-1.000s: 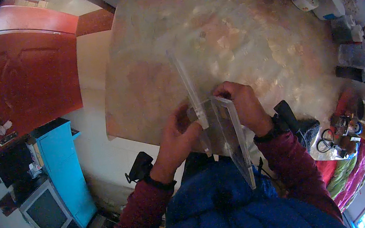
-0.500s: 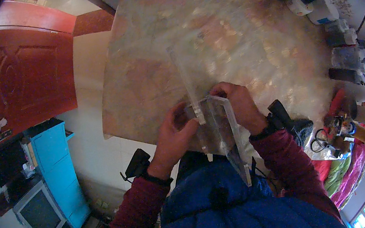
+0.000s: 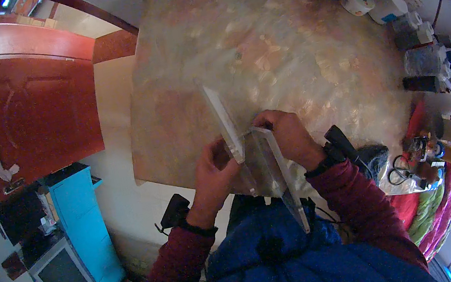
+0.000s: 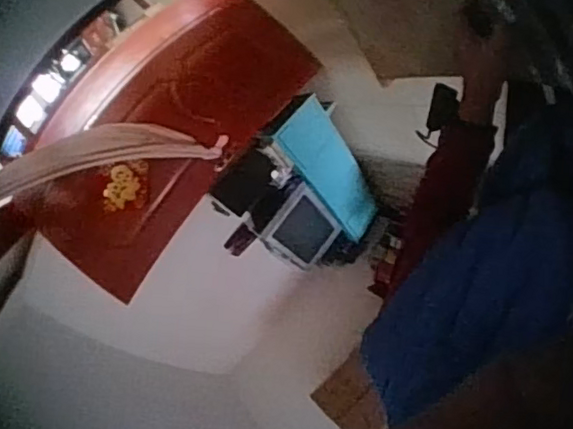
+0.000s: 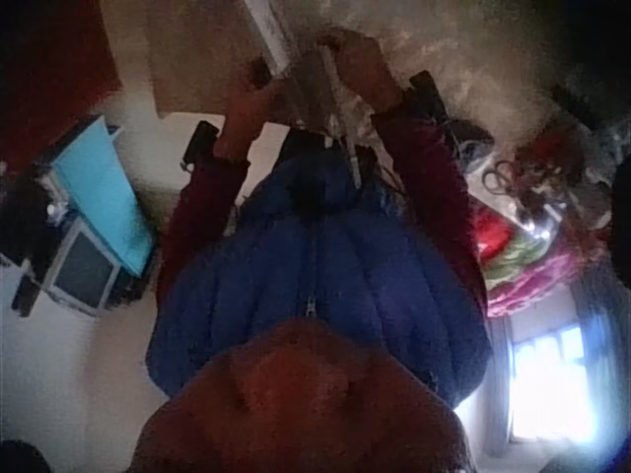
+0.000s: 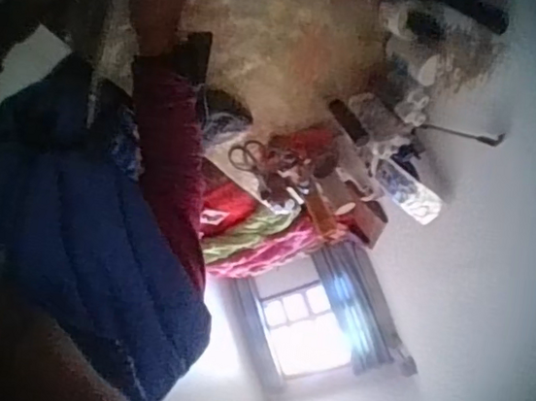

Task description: The person picks up a printed photograph and a clear plastic frame from a bed, then moves to a table. They insert the photograph into the frame, align the edges, and secure the frame by snapping the back panel into place. The completed framed photo is then placed on the table.

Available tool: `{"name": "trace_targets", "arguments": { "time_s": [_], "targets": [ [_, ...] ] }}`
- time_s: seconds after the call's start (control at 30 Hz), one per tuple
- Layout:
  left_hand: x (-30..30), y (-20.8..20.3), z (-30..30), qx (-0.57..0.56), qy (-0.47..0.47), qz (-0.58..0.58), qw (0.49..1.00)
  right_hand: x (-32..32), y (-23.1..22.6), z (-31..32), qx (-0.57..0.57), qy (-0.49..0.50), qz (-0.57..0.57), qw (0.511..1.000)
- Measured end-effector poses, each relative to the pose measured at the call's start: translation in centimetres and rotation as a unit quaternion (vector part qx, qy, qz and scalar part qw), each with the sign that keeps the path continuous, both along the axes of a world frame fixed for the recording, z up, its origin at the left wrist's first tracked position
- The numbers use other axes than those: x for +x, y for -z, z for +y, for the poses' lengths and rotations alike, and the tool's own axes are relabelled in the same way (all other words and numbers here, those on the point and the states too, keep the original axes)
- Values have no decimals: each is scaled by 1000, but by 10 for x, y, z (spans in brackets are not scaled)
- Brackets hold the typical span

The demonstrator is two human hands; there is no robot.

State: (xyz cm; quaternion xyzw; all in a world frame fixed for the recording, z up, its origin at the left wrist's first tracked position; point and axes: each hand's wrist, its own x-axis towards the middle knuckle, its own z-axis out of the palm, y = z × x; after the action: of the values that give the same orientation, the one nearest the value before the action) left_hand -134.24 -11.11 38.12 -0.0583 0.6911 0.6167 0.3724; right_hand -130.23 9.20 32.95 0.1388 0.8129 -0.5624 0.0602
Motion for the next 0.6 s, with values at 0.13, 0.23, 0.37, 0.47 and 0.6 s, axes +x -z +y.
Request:
{"name": "trace_targets", "arguments": {
  "time_s": [0.13,0.23,0.37,0.47,0.6],
  "targets": [
    [1,-2,0,-7,-12,-11,1000,0,0,-1,-4,8,5,1000],
    [2,1,-2,10,-21,-6,1000,1,1,0,-5,13,7,1000],
    [5,6,-5,6,-49,-14,999,2,3,-2,20,16,18,999],
    [5,6,-4,9,-44,-11,999,2,5,-3,36,7,22,999],
    [2,2,-1,-4,-27,2,1000,0,4,-3,44,6,17,999]
  ]
}}
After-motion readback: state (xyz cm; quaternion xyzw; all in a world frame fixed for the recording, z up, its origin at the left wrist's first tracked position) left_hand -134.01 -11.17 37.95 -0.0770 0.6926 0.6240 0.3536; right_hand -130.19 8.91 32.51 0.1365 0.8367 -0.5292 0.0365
